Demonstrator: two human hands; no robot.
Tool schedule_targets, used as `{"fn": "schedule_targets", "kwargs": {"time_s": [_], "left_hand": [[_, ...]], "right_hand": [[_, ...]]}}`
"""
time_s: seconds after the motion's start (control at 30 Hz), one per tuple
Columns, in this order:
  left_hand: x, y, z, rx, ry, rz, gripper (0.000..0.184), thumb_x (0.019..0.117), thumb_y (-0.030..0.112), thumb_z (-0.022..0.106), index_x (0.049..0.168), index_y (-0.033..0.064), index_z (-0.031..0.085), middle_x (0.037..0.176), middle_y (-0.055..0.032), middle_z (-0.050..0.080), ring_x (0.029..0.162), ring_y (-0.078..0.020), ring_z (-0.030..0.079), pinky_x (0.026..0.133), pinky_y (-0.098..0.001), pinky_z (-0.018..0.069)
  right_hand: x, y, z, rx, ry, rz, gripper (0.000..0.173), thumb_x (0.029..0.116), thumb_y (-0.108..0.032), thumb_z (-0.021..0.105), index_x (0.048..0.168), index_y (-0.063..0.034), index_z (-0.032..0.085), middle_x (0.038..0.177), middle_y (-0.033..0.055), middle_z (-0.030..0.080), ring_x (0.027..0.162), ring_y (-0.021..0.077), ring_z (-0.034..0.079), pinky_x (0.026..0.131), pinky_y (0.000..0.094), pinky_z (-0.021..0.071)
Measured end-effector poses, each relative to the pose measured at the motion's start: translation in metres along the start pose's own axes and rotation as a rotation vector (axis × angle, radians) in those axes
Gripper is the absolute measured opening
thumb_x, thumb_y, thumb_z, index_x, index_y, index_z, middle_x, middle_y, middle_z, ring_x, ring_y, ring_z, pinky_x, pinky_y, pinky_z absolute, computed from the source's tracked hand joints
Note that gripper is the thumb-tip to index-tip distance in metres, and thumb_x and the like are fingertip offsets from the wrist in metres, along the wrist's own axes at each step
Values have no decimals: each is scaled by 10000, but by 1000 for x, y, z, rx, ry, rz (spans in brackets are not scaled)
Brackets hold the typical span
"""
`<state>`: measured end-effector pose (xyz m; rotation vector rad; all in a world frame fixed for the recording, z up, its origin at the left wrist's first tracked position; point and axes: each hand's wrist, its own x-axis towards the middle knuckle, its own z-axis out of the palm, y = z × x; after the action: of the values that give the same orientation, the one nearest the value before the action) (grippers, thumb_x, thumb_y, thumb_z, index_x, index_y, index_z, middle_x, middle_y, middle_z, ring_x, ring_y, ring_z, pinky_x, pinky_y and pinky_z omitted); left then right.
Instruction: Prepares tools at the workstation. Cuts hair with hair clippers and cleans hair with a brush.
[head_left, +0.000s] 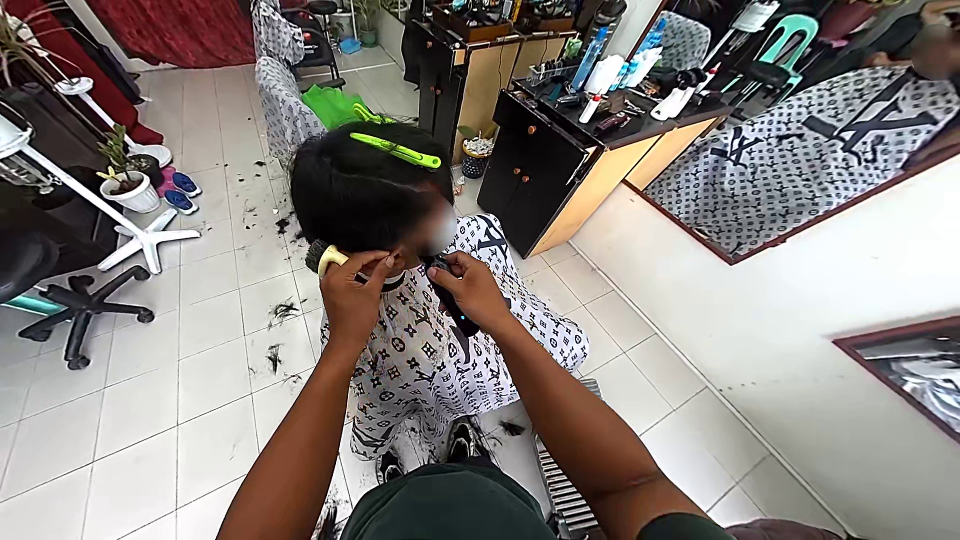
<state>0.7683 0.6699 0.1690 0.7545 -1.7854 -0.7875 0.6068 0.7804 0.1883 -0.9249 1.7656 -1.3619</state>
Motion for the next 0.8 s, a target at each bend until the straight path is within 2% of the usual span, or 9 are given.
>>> {"fn": "schedule_targets", "kwargs": {"time_s": [0.23, 0.4, 0.5, 0.53, 0.57, 0.63, 0.7, 0.73, 0.8], "left_hand": [[0, -3, -1, -8, -29, -18, 164, 928, 204, 764, 1021, 69, 767, 898, -35, 724, 839, -74, 649, 816, -290, 505], [-13, -16, -11, -88, 24, 105, 226, 985, 184, 683, 1114, 0, 712, 1016, -81, 714, 872, -73, 665, 767, -249, 560], [-28, -31, -30, -10, -319, 38, 319, 982, 233, 627, 1128, -47, 673, 975, -135, 702, 814, -176, 670, 708, -377, 566], [-24, -27, -36, -35, -551, -124, 298, 987, 234, 648, 1150, -13, 684, 943, -81, 712, 809, -138, 673, 745, -352, 570], [-20, -23, -38, -148, -709, -261, 222, 993, 204, 656, 1123, 24, 678, 853, -6, 706, 711, -65, 656, 664, -256, 555], [-11, -19, -42, -537, -745, -286, 102, 966, 166, 631, 1012, 84, 671, 760, 65, 703, 609, -5, 630, 558, -165, 515], [1, -24, -42, -806, -680, -124, 172, 961, 354, 682, 979, 192, 736, 799, 83, 732, 630, 9, 644, 570, -153, 525], [8, -30, -40, -820, -701, -64, 223, 971, 409, 670, 984, 199, 744, 811, 73, 741, 639, 3, 657, 572, -157, 537], [16, -43, -32, -596, -882, -73, 217, 965, 248, 618, 1016, 54, 700, 840, 5, 724, 676, -36, 648, 618, -210, 538]], "right_hand": [[5, -3, -5, 9, -55, 20, 251, 1043, -190, 615, 1190, 8, 572, 753, 99, 655, 516, 142, 631, 505, 279, 574], [-17, 14, -19, 0, -91, -80, 331, 1012, -204, 649, 1272, -6, 599, 891, 93, 691, 617, 137, 653, 580, 301, 592], [-50, 46, -38, 260, 22, -58, 304, 1027, -158, 535, 1267, 29, 523, 853, 67, 672, 589, 132, 647, 540, 292, 589], [-61, 57, -41, 407, 73, -43, 269, 1053, -166, 441, 1263, 1, 464, 830, 58, 660, 547, 131, 636, 492, 282, 580], [-73, 65, -42, 517, 105, -15, 260, 1083, -207, 334, 1259, -37, 419, 830, 51, 649, 502, 121, 606, 448, 266, 559], [-86, 72, -43, 624, 108, 71, 416, 1113, -366, 138, 1194, -81, 428, 753, 34, 659, 420, 87, 539, 380, 219, 482], [-95, 74, -42, 647, 59, 159, 695, 1066, -480, -35, 1197, -49, 495, 625, 32, 633, 385, 91, 531, 347, 218, 453], [-98, 77, -41, 643, 35, 161, 752, 1048, -467, -63, 1210, -32, 528, 605, 30, 626, 392, 95, 540, 352, 224, 457], [-104, 82, -35, 662, 27, 80, 672, 1059, -408, 56, 1243, -10, 565, 651, 25, 650, 448, 98, 583, 403, 235, 502]]}}
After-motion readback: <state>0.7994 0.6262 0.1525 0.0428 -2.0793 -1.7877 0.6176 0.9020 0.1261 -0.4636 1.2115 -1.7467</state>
